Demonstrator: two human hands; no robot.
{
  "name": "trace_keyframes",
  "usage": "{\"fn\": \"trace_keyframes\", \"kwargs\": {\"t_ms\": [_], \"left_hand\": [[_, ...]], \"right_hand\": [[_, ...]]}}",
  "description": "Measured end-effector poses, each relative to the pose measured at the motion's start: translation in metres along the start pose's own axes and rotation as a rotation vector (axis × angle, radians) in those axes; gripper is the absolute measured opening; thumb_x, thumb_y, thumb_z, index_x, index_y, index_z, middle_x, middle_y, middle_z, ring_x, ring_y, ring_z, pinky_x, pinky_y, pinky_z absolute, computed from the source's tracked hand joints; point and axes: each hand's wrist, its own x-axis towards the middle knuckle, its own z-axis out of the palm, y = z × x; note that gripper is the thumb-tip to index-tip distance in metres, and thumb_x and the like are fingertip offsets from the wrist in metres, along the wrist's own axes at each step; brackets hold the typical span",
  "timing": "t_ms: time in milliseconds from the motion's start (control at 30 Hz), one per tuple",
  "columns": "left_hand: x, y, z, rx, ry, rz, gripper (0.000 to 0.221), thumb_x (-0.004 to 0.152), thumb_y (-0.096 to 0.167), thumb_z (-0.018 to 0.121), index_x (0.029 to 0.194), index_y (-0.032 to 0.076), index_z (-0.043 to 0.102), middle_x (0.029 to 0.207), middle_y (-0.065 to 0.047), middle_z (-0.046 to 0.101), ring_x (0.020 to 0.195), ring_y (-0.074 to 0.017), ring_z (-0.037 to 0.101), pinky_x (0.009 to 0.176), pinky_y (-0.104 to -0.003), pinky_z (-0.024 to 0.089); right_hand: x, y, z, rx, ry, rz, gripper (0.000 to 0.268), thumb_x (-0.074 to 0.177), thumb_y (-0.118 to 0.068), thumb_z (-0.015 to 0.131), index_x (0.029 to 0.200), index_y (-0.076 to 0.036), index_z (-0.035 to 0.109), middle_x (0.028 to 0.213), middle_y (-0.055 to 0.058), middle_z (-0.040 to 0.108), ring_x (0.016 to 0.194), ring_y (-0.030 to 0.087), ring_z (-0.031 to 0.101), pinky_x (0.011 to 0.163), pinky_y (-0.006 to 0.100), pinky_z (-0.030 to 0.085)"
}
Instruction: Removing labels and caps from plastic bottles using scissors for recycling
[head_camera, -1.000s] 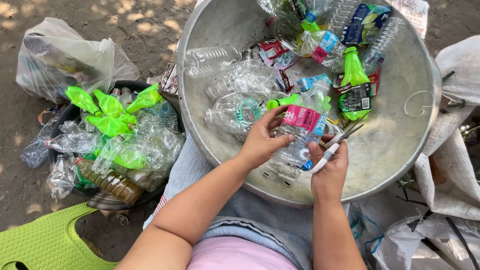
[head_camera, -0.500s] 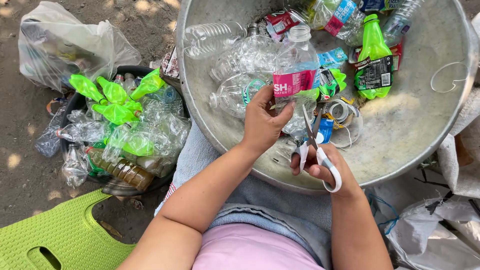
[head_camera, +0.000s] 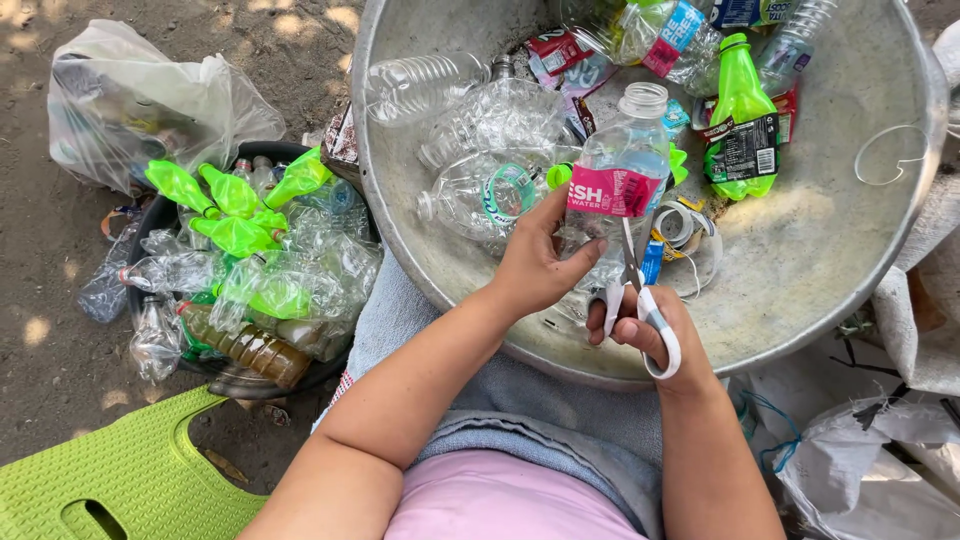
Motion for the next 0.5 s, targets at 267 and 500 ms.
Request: {"fn": "trace_keyframes", "kwargs": {"t_ms": [267,500], "left_hand": [[0.000,0.024,0.002,0.253,-0.131,0.126,0.038,0.100,0.019,0.064,0.134,0.006,0.058,0.117,-0.020,0.065,0.111,-0.0408,0.066,0.087,-0.049,0.057],[0.002,0.032,0.003,0.332,-0.169,0.183,0.034,0.100,0.015,0.058,0.132,0.006,0.058,0.108,-0.015,0.061,0.094,-0.0328,0.066,0.069,-0.042,0.061]], "right_hand": [[-0.009,0.025,-0.014,0.073,0.001,0.018,0.051,0.085,-0.045,0.069,0.082,0.007,0.072,0.062,0.018,0.069,0.057,0.010,0.053,0.049,0.021,0.038],[-0.015,0.035,-0.022,0.107,0.094,0.025,0.058,0.085,-0.049,0.073,0.085,0.009,0.073,0.059,0.019,0.067,0.053,0.011,0.054,0.048,0.019,0.040]]}}
